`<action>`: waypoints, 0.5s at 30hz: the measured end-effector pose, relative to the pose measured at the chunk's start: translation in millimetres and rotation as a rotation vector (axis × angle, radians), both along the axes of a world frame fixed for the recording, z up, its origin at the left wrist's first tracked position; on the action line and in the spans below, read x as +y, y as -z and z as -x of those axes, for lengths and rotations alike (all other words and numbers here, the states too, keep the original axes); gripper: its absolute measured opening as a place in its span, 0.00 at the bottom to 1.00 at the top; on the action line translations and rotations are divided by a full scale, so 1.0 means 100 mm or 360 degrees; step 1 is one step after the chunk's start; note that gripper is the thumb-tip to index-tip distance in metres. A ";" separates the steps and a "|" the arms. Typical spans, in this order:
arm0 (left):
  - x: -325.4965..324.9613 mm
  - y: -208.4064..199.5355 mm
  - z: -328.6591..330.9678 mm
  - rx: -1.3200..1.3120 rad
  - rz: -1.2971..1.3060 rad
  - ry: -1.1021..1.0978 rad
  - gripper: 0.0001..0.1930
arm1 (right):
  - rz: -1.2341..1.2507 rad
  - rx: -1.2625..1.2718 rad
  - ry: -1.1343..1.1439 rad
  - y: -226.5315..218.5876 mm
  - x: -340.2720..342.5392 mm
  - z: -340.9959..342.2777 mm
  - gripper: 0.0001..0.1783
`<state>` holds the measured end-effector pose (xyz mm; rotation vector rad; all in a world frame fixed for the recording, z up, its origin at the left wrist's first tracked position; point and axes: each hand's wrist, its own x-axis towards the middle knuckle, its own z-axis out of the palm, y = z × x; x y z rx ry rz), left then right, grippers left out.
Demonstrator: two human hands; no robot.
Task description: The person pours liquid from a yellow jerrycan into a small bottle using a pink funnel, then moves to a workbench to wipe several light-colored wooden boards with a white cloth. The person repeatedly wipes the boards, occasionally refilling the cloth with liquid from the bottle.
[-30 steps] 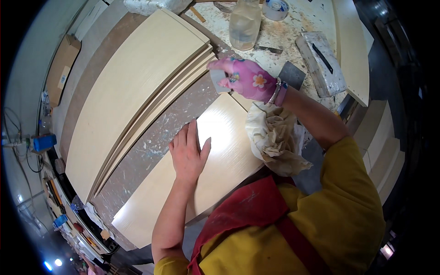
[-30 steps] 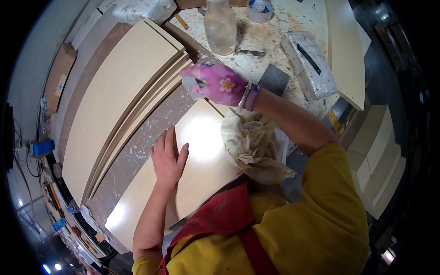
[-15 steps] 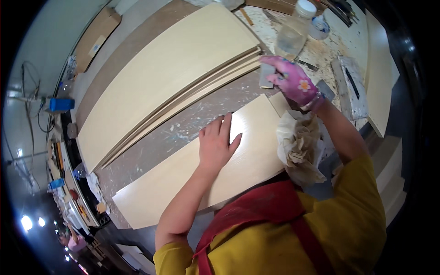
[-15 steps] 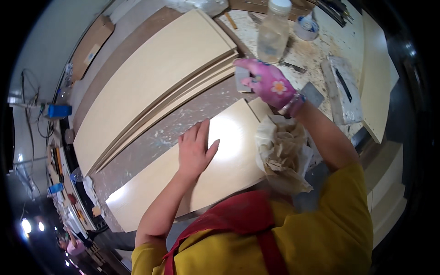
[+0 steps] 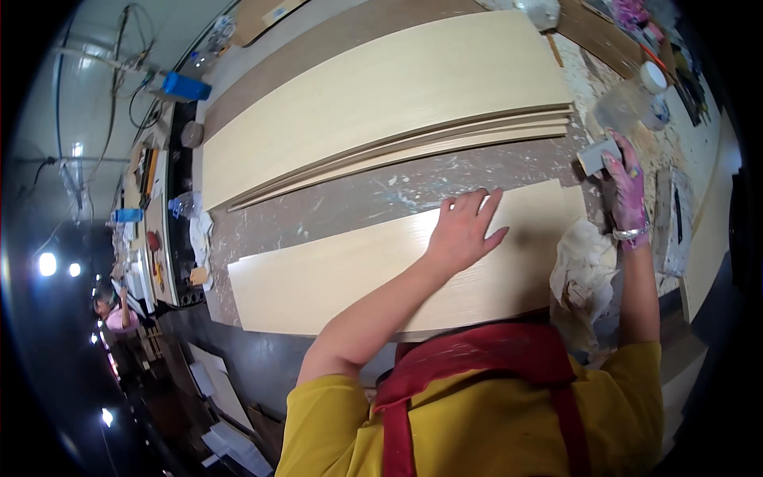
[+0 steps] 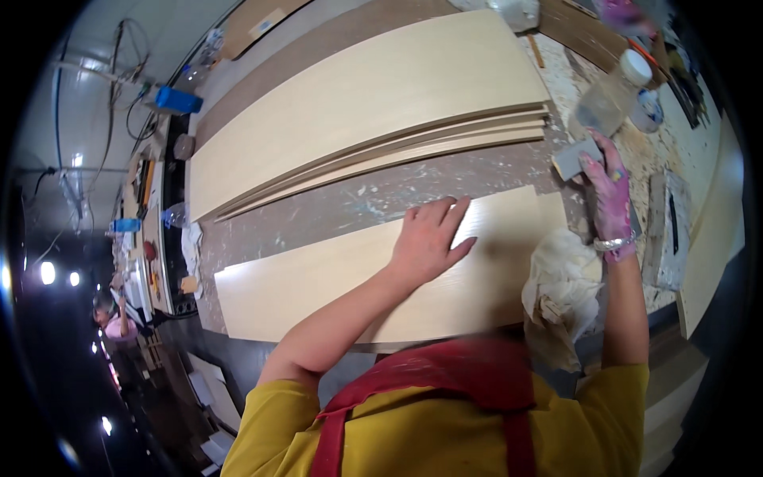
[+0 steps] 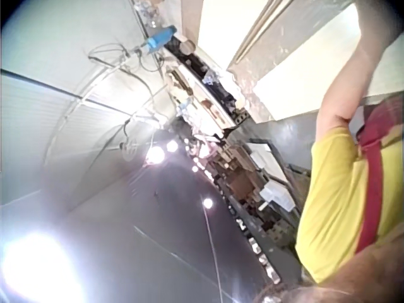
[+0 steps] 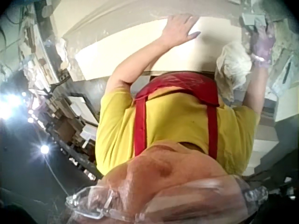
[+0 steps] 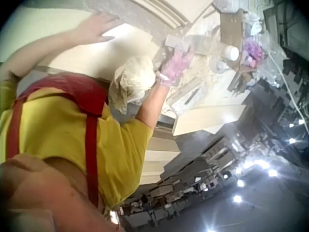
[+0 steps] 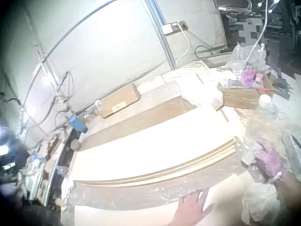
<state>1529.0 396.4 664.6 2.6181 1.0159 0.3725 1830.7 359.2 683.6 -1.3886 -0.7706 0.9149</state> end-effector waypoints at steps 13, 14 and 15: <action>-0.05 0.06 0.09 -0.0164 -0.0080 -0.0020 0.27 | -0.0140 0.0376 0.0080 0.25 -0.16 -0.27 0.23; -0.05 0.06 0.09 -0.0176 -0.0093 -0.0010 0.27 | -0.0185 0.0396 0.0040 0.30 -0.18 -0.32 0.22; -0.05 0.06 0.07 -0.0205 -0.0136 -0.0016 0.24 | -0.0176 0.0416 0.0127 0.21 -0.20 -0.25 0.21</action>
